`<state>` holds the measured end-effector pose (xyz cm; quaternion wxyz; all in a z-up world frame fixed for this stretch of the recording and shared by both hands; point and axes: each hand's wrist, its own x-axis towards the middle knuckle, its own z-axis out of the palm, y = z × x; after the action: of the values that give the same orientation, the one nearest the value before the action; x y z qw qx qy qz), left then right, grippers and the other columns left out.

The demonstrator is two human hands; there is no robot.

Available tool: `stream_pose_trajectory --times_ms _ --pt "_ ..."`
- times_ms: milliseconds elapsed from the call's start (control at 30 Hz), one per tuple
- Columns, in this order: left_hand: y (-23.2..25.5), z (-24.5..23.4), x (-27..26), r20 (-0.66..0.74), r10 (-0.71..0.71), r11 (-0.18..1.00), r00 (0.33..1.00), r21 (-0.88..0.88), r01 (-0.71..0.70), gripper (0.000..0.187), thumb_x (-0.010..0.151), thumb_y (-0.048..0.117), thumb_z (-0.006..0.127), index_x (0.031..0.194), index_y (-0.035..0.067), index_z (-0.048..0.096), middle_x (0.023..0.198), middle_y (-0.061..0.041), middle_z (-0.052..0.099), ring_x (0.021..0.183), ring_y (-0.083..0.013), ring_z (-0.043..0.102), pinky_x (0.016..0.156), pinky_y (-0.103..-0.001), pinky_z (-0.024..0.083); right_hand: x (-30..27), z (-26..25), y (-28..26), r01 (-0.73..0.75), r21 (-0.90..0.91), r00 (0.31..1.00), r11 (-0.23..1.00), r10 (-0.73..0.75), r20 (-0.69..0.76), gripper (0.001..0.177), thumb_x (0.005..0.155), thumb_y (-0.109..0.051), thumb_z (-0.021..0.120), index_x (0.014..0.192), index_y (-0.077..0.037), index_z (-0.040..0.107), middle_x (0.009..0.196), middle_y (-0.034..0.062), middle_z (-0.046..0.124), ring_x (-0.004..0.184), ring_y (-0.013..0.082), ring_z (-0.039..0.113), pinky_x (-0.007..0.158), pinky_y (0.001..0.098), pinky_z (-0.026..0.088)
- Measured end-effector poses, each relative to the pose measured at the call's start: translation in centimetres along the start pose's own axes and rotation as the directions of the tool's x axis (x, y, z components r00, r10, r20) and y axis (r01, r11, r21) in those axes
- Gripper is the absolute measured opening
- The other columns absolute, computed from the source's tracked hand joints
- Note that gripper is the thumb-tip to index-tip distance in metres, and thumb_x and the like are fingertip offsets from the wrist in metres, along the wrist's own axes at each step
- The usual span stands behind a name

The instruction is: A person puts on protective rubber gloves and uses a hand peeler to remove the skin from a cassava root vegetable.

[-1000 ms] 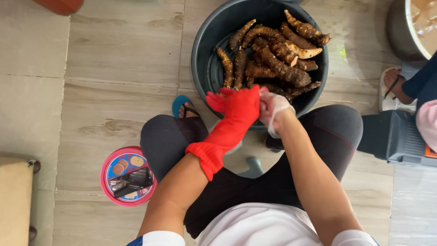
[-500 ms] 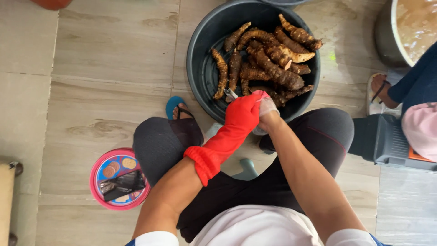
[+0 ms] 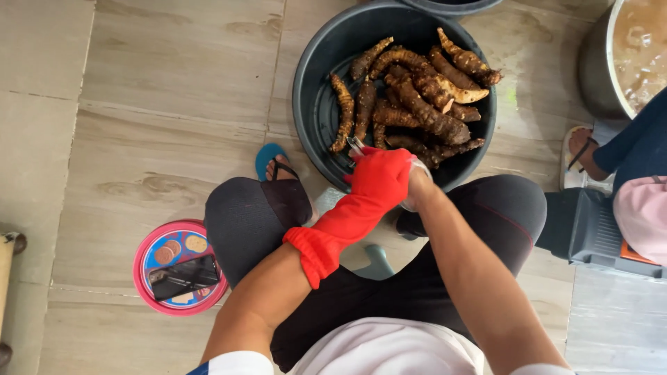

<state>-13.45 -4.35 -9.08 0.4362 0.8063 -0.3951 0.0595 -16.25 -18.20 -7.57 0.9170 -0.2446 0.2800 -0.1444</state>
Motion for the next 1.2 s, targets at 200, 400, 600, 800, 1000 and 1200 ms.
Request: stream_pose_trajectory --times_ms 200,400,600,800,1000,1200 --pt "0.8 1.4 -1.1 -0.027 0.077 0.978 0.997 -0.190 -0.081 0.022 0.098 0.036 0.058 0.113 0.025 0.070 0.090 0.004 0.072 0.087 -0.0233 0.069 0.083 -0.036 0.056 5.2 -0.2 0.8 0.113 0.048 0.986 0.992 -0.118 0.120 0.037 0.095 -0.057 0.040 0.123 -0.034 0.048 0.124 0.0110 0.040 0.104 0.0354 0.047 0.094 0.0498 0.034" --pt "2.4 0.1 -1.4 0.014 0.082 0.988 0.997 -0.135 -0.079 0.010 0.092 0.037 0.061 0.094 0.029 0.066 0.078 0.005 0.065 0.082 -0.0228 0.067 0.077 -0.036 0.053 8.8 -1.4 2.9 0.165 0.092 0.952 0.982 -0.182 0.244 0.049 0.095 -0.064 0.037 0.134 -0.037 0.048 0.139 0.0143 0.043 0.119 0.0407 0.049 0.106 0.0555 0.035" --pt "6.9 -2.0 -1.5 0.005 0.219 0.947 0.976 -0.242 -0.211 0.006 0.088 0.030 0.059 0.088 0.024 0.060 0.078 0.004 0.063 0.080 -0.0266 0.064 0.080 -0.041 0.048 11.9 -9.4 4.0 0.247 0.141 0.897 0.959 -0.281 0.340 0.060 0.095 -0.070 0.034 0.146 -0.039 0.048 0.155 0.0176 0.047 0.134 0.0459 0.052 0.118 0.0612 0.037" --pt "8.9 -7.0 1.4 0.000 0.188 0.938 0.982 -0.298 -0.180 0.006 0.090 0.024 0.056 0.086 0.023 0.060 0.073 0.005 0.061 0.077 -0.0265 0.064 0.075 -0.039 0.050 11.4 0.8 -1.1 0.083 -0.050 0.995 0.995 -0.086 -0.060 0.064 0.103 -0.043 0.064 0.157 -0.015 0.044 0.167 0.0124 0.036 0.152 0.0415 0.038 0.123 0.0537 0.031" --pt "10.6 -9.4 2.2 0.101 0.181 0.904 0.978 -0.410 -0.125 0.008 0.082 0.007 0.056 0.075 0.009 0.052 0.061 -0.009 0.052 0.056 -0.0364 0.052 0.053 -0.049 0.036 8.5 7.7 -2.5 0.199 -0.001 0.945 0.980 -0.192 -0.264 0.072 0.085 -0.035 0.066 0.152 -0.017 0.045 0.163 0.0129 0.045 0.146 0.0383 0.048 0.111 0.0491 0.046" --pt "11.3 -9.0 2.0 0.116 0.171 0.921 0.978 -0.372 -0.117 0.007 0.085 0.010 0.056 0.089 0.006 0.061 0.064 -0.010 0.057 0.059 -0.0368 0.055 0.053 -0.049 0.039 3.9 12.9 -4.4 0.139 0.031 0.854 0.990 -0.104 -0.509 0.094 0.081 -0.047 0.061 0.164 -0.027 0.021 0.172 0.0099 0.021 0.155 0.0420 0.028 0.116 0.0653 0.033"
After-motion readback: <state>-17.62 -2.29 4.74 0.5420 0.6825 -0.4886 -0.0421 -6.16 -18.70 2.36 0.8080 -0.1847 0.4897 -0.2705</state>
